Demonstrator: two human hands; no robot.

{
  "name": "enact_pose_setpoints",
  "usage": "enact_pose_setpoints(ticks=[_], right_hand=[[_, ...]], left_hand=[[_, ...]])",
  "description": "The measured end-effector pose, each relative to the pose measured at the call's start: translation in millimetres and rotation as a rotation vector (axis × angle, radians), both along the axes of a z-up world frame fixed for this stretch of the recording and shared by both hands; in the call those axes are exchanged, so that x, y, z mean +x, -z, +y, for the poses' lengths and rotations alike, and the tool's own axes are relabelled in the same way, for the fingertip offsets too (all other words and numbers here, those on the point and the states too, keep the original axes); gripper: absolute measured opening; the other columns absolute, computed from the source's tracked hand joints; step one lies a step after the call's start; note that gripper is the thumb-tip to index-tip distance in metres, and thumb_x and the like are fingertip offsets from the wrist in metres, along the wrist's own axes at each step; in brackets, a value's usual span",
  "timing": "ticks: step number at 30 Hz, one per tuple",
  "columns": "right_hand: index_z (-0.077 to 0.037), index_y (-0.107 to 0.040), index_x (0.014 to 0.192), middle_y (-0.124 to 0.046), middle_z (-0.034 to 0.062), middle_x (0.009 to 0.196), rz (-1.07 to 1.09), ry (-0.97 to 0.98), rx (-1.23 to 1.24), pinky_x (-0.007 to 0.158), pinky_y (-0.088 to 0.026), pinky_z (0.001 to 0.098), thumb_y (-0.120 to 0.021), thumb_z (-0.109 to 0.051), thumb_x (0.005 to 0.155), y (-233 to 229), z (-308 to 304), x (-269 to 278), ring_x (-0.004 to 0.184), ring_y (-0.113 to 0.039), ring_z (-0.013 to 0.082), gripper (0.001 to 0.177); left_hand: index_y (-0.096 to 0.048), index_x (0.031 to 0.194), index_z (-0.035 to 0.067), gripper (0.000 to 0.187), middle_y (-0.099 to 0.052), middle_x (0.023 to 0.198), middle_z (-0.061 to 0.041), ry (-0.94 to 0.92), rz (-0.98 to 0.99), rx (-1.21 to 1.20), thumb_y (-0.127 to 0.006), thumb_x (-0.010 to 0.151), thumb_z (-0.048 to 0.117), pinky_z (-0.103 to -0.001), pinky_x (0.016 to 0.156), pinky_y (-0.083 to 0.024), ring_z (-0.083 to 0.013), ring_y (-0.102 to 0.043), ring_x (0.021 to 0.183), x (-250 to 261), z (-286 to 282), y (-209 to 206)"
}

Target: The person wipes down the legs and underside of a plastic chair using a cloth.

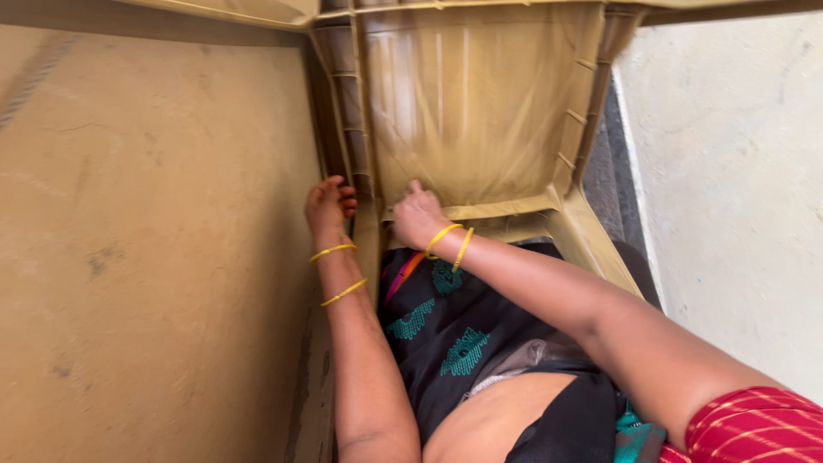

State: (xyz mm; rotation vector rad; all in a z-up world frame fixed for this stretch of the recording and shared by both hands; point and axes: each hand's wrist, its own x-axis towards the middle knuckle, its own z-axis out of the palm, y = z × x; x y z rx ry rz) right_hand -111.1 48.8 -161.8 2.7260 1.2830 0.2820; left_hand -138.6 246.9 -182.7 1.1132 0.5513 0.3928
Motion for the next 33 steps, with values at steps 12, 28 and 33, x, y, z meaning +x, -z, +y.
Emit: enact_pose_setpoints(ticks=[12,28,33], right_hand=[[-0.003,-0.072,0.096,-0.071,0.0174,0.095,0.689,0.078,0.639,0.087,-0.052,0.0482,-0.072,-0.023,0.087,-114.7,4.4,29.3,0.093,-0.064,0.0366,0.022],[0.003,-0.073,0.117,-0.062,0.0271,0.137,-0.599,-0.051,-0.198,0.122,-0.007,0.0612,-0.049,-0.033,0.091,-123.2,74.4,34.8,0.141,-0.041,0.0449,0.051],[0.009,-0.072,0.115,-0.064,0.0287,0.130,-0.666,-0.161,-0.146,0.117,-0.021,0.0601,-0.049,-0.032,0.084,-96.6,53.2,-3.9,0.130,-0.053,0.0439,0.056]], left_hand=[[-0.070,0.113,0.007,0.020,-0.072,0.090,-0.003,0.104,-0.088,0.048,-0.059,0.104,0.021,-0.024,0.057,-0.049,-0.0086,-0.062,0.067,-2.4,-25.0,-26.7],[-0.068,0.117,0.007,0.022,-0.071,0.092,-0.003,0.035,0.007,0.005,-0.056,0.105,0.021,-0.024,0.061,-0.051,-0.0096,-0.063,0.072,-5.2,-11.9,-10.6],[-0.065,0.118,0.006,0.023,-0.068,0.092,-0.003,-0.013,0.061,-0.016,-0.060,0.100,0.020,-0.028,0.057,-0.051,-0.0113,-0.062,0.071,3.9,-13.0,16.8]])
